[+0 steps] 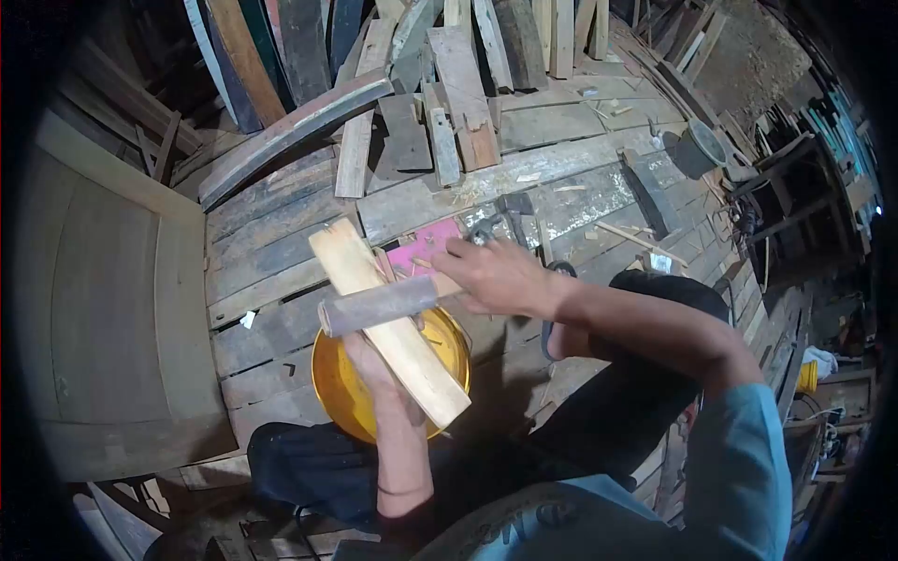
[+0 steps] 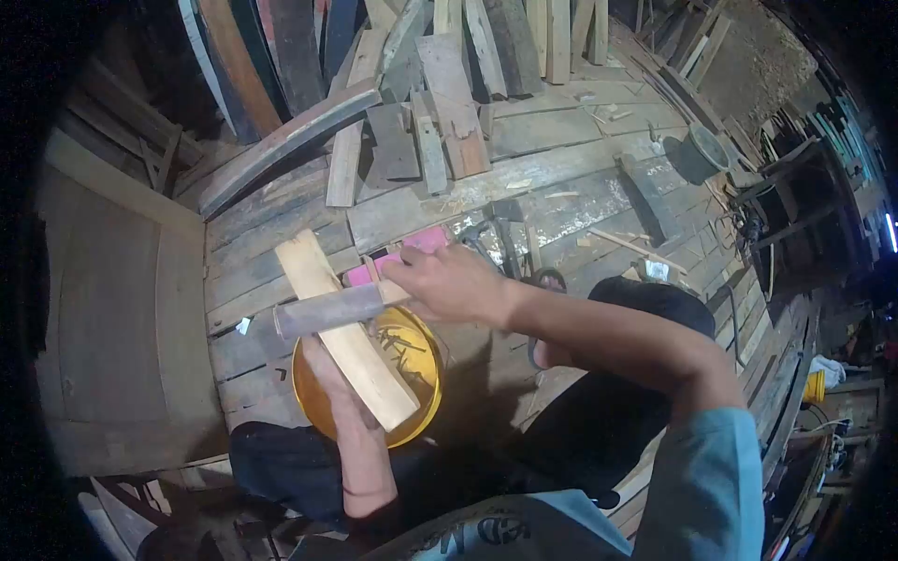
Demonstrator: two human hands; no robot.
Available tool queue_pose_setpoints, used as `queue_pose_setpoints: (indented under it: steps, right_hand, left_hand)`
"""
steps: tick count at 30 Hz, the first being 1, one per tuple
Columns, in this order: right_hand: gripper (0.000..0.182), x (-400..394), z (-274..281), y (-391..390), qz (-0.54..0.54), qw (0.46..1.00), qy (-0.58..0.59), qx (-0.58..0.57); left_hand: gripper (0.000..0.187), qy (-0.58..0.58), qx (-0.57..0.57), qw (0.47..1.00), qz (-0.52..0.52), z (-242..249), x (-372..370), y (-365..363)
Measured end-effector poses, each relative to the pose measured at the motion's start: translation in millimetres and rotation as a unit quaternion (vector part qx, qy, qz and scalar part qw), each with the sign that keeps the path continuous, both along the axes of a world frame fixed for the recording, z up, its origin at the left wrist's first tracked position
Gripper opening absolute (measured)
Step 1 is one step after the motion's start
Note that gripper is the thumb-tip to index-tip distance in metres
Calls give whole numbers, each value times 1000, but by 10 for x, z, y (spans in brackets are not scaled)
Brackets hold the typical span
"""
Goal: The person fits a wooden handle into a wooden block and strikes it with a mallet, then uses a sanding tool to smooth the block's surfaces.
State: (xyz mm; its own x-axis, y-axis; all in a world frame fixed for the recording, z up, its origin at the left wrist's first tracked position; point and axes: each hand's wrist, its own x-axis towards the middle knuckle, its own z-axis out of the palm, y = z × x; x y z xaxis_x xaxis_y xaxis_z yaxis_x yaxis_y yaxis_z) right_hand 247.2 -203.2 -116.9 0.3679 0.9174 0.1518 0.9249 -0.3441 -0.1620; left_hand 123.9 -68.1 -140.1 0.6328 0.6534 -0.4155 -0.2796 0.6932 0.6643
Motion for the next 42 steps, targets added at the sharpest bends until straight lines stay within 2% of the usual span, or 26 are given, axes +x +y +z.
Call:
queue_pose_setpoints:
  steps: [1,3,7,8,9,14,17,19,22,25,26,29,30,33,34,37,38,41,42]
  right_hand:
    - [42,-96,-27,-85,52,998,24,-31]
    - [36,-309,-45,-301,167,980,61,-93]
    - [38,-99,-61,-88,207,972,-15,-110]
    - [38,-126,-57,-115,200,974,1,-106]
    - [38,-203,-59,-128,196,975,20,-99]
    - [40,-307,47,-119,193,979,68,-9]
    - [46,-335,67,-173,153,984,95,22]
    - [43,-412,160,-214,61,985,162,-19]
    - [40,-443,281,-226,67,973,222,0]
    - [38,-490,361,-245,97,967,226,-63]
    - [37,-500,313,-251,91,963,240,-81]
    - [35,-546,103,-287,76,974,200,-80]
    - [35,-520,73,-287,83,968,228,-65]
    - [37,-552,15,-271,80,980,176,-45]
    - [39,-577,32,-247,84,989,120,-1]
    - [41,-610,7,-222,48,993,97,-54]
    - [41,-603,11,-210,37,993,88,-72]
    - [43,-498,71,-188,77,997,30,-9]
    - [41,-462,152,-177,47,997,58,-29]
  left_hand:
    - [52,28,9,999,25,33,11,56]
    - [52,-174,60,981,-55,-35,-70,390]
    - [50,-60,26,997,41,108,-73,310]
    - [49,-60,26,995,72,198,-64,337]
    - [48,-107,80,990,51,141,-99,415]
    - [44,-267,95,956,-70,-162,-137,667]
    - [46,-319,45,945,-51,-161,-100,670]
    - [47,-335,18,941,-34,-138,-123,673]
    - [47,-335,10,942,1,6,-124,514]
    - [49,-370,-1,929,16,-11,-111,512]
    - [55,-336,0,941,44,-7,-111,508]
    - [63,-377,30,924,61,38,-106,522]
    - [67,-380,25,922,66,7,-88,549]
    - [70,-348,29,934,77,-42,-99,573]
    - [71,-338,30,935,98,-15,-96,542]
    - [70,-350,44,928,115,-65,-92,549]
    - [69,-346,55,932,94,-101,-95,583]
    - [68,-347,-16,936,65,-85,-97,603]
    - [66,-378,-24,925,38,-38,-102,574]
